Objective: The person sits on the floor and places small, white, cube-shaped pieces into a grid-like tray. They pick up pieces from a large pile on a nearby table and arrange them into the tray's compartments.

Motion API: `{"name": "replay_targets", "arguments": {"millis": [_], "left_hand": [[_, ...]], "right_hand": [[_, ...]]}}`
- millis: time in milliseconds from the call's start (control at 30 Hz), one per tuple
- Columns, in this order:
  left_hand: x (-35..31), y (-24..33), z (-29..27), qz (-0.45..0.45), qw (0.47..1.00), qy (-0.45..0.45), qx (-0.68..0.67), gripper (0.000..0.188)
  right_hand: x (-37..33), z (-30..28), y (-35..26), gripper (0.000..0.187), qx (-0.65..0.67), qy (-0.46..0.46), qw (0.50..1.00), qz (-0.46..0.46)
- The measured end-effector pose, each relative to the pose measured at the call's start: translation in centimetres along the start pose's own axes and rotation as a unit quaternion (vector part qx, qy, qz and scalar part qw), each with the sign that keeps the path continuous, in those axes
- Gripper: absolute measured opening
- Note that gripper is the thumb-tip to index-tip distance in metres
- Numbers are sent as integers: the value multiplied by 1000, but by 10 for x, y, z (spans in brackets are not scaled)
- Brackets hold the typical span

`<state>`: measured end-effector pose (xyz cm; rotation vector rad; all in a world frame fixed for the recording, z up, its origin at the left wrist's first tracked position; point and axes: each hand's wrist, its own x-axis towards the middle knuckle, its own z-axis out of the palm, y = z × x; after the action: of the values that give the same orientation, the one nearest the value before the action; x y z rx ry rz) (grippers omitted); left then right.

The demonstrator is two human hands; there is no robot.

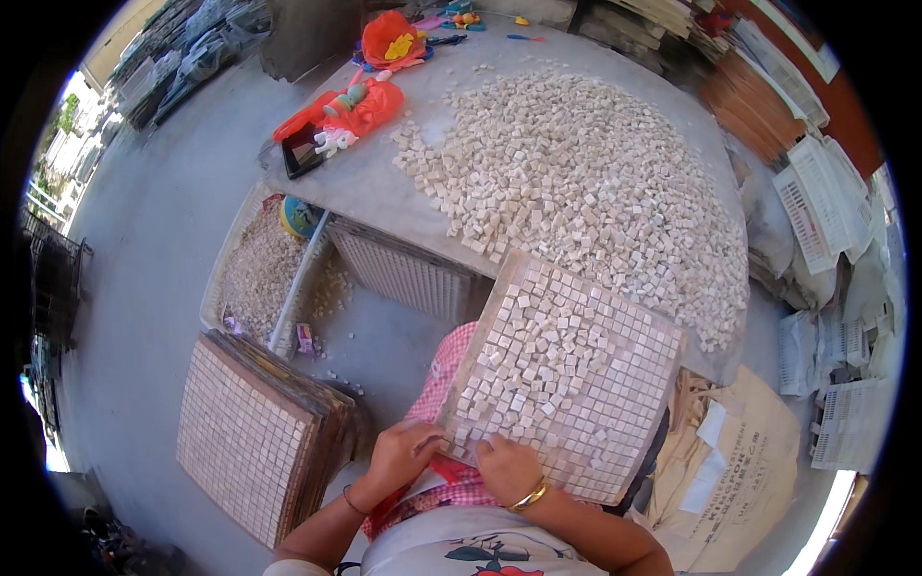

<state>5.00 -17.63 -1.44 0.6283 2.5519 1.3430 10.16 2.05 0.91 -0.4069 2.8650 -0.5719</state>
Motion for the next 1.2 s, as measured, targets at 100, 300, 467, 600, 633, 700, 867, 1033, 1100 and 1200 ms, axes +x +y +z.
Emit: {"name": "replay_targets", "arguments": {"millis": [100,300,467,600,633,700,867,1033,1100,1200], "left_hand": [[-2,-1,0,3,1000,0,10,12],[0,-4,0,38,999,0,14,16],[4,18,10,49,998,5,33,23],[10,11,16,60,996,15,72,23],[11,12,15,69,995,20,64,22],[13,11,11,88,995,28,44,19],[17,-2,-7,78,993,21,85,14],[23,-6,2,106,992,13,64,12],[25,-4,4,103,992,5,66,12],[27,4,-2,79,995,-19,60,11]], "right_hand": [[-3,-5,22,13,195,-8,981,17],[-11,-46,26,15,796,-85,578,157],[2,-23,29,17,544,-48,831,106],[15,-20,19,14,369,-9,926,80],[14,-18,21,14,389,-7,917,88],[11,-15,24,14,427,1,898,107],[3,-21,28,17,527,-50,817,228],[10,-9,31,15,365,34,928,68],[21,-14,26,15,294,73,953,16],[39,-9,17,17,189,120,974,-19]]}}
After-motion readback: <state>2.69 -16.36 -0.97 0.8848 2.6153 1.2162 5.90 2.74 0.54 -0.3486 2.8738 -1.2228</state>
